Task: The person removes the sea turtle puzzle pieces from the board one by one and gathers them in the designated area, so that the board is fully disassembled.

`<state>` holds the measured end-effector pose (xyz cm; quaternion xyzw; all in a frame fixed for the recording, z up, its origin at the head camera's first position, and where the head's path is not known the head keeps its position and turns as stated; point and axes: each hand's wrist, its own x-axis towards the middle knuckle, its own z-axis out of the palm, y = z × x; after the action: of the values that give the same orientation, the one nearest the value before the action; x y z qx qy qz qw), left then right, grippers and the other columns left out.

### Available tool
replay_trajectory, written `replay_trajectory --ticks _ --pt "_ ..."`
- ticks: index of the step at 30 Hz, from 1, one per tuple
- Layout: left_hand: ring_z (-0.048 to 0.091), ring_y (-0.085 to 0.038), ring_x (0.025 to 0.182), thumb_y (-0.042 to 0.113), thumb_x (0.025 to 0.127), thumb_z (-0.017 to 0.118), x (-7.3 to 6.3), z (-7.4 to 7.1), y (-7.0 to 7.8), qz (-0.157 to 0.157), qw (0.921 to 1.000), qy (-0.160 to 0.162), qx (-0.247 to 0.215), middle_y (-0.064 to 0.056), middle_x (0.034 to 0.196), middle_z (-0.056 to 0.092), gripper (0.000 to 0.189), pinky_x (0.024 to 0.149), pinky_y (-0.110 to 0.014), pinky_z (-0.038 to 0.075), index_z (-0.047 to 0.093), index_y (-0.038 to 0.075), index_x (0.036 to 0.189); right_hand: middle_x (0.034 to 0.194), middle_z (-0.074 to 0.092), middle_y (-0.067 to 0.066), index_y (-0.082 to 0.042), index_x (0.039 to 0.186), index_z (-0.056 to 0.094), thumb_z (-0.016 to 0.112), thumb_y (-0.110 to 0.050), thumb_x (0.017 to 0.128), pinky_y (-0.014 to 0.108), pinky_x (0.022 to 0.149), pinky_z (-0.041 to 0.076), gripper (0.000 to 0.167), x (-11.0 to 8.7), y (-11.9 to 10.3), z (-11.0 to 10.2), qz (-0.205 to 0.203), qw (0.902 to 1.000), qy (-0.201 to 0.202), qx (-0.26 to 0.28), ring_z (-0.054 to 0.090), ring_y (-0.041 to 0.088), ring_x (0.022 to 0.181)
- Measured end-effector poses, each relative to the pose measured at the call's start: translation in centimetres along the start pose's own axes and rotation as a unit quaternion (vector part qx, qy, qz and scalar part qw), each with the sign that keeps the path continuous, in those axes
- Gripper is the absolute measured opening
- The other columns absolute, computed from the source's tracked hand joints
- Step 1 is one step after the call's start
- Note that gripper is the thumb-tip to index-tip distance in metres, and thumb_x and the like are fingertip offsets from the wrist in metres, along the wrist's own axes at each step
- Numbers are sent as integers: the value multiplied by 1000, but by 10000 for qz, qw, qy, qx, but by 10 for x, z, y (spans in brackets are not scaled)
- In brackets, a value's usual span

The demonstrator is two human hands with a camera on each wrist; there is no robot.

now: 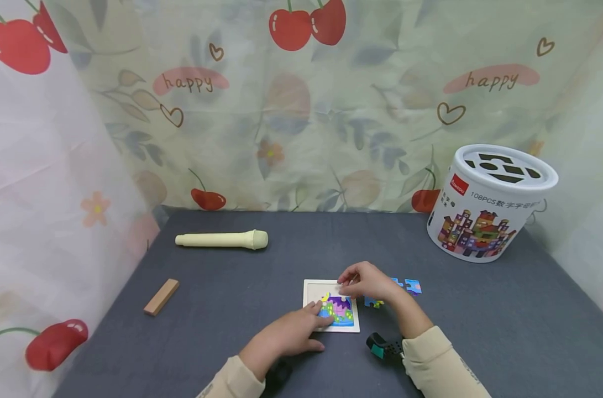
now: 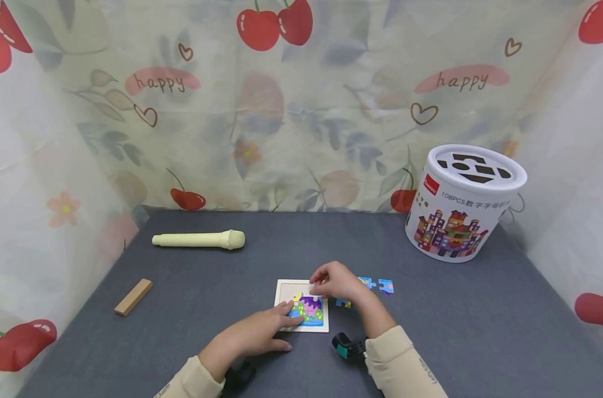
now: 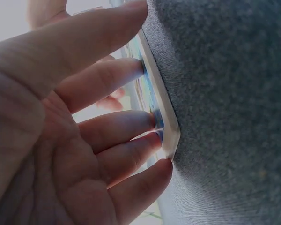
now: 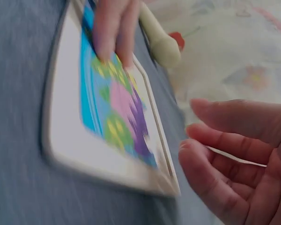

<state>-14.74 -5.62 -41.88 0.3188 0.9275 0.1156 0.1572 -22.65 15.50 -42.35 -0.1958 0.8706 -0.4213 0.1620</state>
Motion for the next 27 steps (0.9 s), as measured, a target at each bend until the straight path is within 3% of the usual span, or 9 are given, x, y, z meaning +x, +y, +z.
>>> replay_trajectory --ticks 6,12,22,27 --pt "37 -28 136 33 81 71 0 1 -1 95 9999 28 -33 -16 147 37 55 103 -37 42 53 23 133 72 60 2 4 93 68 72 -7 78 23 57 52 18 8 -11 16 247 9993 -288 -43 53 6 60" --pt "36 -29 136 33 81 71 0 1 -3 100 9998 19 -160 -15 148 36 56 103 -38 41 54 23 133 67 53 0 5 91 67 71 -1 78 24 55 54 16 7 -17 25 641 9975 -256 162 52 8 55" --pt "34 -29 137 32 81 71 -1 1 -2 158 9996 19 -221 -18 147 35 56 105 -37 39 54 20 133 68 53 1 3 89 63 72 -2 77 24 52 52 16 7 -15 29 657 9976 -95 191 51 8 54" --pt "35 -29 137 32 81 71 0 2 -2 146 9997 12 -200 -18 148 35 55 105 -37 40 54 21 133 70 57 3 3 87 60 71 -4 79 24 53 51 15 7 -13 26 442 9984 29 360 53 9 56"
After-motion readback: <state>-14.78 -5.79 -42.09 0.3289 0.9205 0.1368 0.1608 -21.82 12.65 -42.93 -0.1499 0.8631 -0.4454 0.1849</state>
